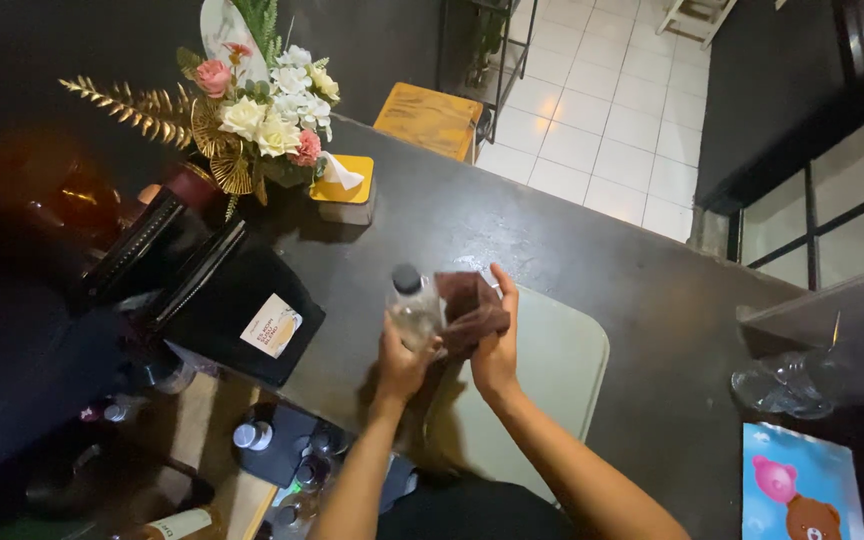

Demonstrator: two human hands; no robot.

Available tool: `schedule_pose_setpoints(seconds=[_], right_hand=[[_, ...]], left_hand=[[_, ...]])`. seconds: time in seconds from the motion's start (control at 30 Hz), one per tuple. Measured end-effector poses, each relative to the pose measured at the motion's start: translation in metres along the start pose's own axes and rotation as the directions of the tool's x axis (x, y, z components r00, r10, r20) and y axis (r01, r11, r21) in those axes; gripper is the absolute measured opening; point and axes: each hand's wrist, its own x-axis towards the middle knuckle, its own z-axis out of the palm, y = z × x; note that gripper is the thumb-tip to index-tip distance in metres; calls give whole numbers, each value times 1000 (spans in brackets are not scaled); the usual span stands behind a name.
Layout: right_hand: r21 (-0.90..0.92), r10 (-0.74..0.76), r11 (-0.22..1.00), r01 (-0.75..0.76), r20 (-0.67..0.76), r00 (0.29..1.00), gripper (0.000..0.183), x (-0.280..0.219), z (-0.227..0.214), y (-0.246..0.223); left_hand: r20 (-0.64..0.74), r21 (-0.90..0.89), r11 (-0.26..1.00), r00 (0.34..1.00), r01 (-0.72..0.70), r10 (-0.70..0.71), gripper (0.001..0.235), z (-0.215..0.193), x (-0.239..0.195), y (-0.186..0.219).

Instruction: The person wipes down several black coffee bags and a plastic water bottle with a brown cloth on a counter.

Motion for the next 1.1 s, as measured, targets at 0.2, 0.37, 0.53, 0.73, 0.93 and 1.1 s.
schedule_pose_setpoints(seconds=[0.2,0.37,0.53,0.73,0.93,1.1], right_hand=[[420,-147,905,58,184,972,77,29,42,-53],[-99,-240,948,301,397,886,87,37,58,-78],[-401,147,916,-28,269,952,74,32,65,-60],[-483,-256,772,413,359,898,76,17,50,-12],[-552,75,824,128,330,941,41,6,18,43],[-614,257,788,-50,254,933,39,1,7,59]], left_hand=[[97,-88,996,995,-26,34,70,-11,-3,34],[94,-242,958,978,-157,184,51,-10,11,42],[1,-55,924,925,-380,380,33,-2,24,37],[97,224,884,912,-410,399,33,-19,14,32],[163,145,988,986,-61,37,38,4,3,-25],[306,515,819,947,-253,100,44,8,-23,-52]])
